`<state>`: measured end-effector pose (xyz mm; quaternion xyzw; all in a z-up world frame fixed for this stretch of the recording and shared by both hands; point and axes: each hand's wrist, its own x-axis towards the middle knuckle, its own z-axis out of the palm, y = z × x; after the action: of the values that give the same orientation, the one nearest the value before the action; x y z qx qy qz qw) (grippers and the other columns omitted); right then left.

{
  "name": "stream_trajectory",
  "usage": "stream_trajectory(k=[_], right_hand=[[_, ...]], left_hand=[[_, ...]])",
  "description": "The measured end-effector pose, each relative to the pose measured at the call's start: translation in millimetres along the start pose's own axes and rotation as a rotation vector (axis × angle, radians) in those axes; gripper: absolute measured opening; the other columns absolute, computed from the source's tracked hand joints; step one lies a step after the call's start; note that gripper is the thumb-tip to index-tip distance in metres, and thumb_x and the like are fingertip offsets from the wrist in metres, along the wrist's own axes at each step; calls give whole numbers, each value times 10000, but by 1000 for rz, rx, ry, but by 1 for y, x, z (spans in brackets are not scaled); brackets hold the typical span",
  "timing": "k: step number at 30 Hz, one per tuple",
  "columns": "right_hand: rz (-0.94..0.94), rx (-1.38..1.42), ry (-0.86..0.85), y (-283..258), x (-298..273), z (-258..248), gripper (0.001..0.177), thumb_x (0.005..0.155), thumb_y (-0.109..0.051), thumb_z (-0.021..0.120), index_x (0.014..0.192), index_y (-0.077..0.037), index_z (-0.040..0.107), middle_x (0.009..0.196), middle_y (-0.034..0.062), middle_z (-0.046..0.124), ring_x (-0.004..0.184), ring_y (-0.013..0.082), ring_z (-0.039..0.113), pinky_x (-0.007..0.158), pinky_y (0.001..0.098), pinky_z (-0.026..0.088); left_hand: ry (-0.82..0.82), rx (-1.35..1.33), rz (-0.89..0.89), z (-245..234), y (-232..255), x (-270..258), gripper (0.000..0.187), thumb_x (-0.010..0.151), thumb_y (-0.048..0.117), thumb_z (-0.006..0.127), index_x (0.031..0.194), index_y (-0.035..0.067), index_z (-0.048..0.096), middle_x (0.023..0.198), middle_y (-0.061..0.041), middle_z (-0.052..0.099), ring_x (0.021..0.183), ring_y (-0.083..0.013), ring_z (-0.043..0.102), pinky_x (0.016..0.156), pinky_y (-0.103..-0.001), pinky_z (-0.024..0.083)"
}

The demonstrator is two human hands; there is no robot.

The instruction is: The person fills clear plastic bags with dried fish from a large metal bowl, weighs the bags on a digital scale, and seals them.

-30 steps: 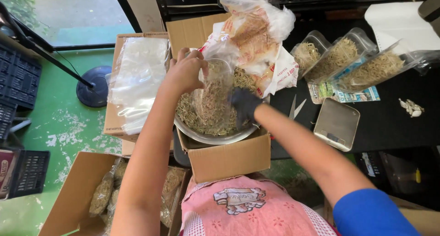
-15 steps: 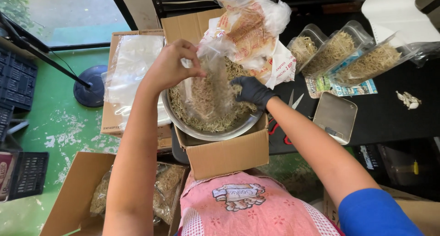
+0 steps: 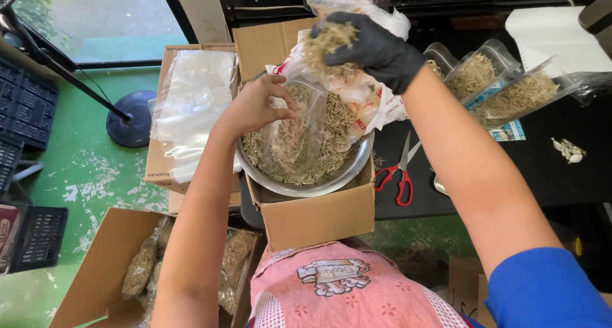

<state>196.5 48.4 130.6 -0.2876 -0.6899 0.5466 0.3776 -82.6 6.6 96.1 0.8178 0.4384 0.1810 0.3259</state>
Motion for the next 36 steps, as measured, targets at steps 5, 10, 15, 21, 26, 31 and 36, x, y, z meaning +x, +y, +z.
stream_trajectory(k=[5, 10, 15, 21, 26, 31, 36], right_hand=[[343, -280, -179, -15, 36, 42, 527, 807, 34, 781, 1277, -135, 610, 1063, 29, 641, 898, 169, 640, 795, 306, 581], [470, -743, -353, -12, 55, 53, 709, 711, -150, 792, 1345, -183, 476, 1141, 100, 576, 985, 259, 549, 765, 405, 472], [413, -637, -377, -43, 56, 35, 618, 780, -125, 824, 1348, -262, 622, 1318, 49, 529, 920, 155, 617, 922, 353, 554], [519, -1135, -703, -17, 73, 73, 314, 788, -183, 794, 1098, -226, 820, 1018, -47, 804, 922, 169, 719, 911, 373, 562], [113, -1072, -781, 76, 76, 52, 687, 566, -364, 973, 1150, -86, 743, 1078, 198, 761, 1025, 438, 700, 945, 477, 568], [143, -1111, -743, 67, 81, 57, 594, 622, -357, 919, 1156, -157, 753, 1095, 136, 765, 1059, 394, 700, 967, 459, 556], [212, -1172, -670, 53, 82, 50, 471, 706, -345, 840, 1164, -262, 769, 1120, 44, 772, 1110, 327, 700, 1000, 433, 539]], left_hand=[[-9, -20, -35, 1, 3, 4, 119, 791, 281, 889, 890, 262, 826, 1225, -106, 478, 1120, -277, 502, 931, -440, 450], [-10, -7, -74, -1, 1, 3, 112, 791, 294, 891, 880, 277, 824, 1048, -55, 568, 1043, -250, 602, 858, -395, 520], [-60, 15, -16, -4, 3, -1, 154, 741, 288, 910, 842, 241, 803, 1385, -133, 596, 1446, -319, 440, 1060, -554, 412], [-72, 52, 94, 0, 7, -3, 101, 741, 166, 897, 797, 221, 834, 989, -29, 686, 952, -250, 606, 816, -385, 469], [-5, 33, 139, 9, -21, -4, 180, 713, 298, 904, 879, 300, 832, 1198, -183, 694, 1093, -426, 661, 968, -483, 526], [-33, -64, 161, 11, -14, -12, 196, 698, 238, 926, 867, 277, 834, 1385, -212, 635, 1228, -446, 614, 1020, -481, 524], [-27, -75, 158, 6, -1, -16, 167, 746, 264, 912, 891, 242, 832, 1427, -249, 565, 1220, -519, 584, 1005, -553, 532]])
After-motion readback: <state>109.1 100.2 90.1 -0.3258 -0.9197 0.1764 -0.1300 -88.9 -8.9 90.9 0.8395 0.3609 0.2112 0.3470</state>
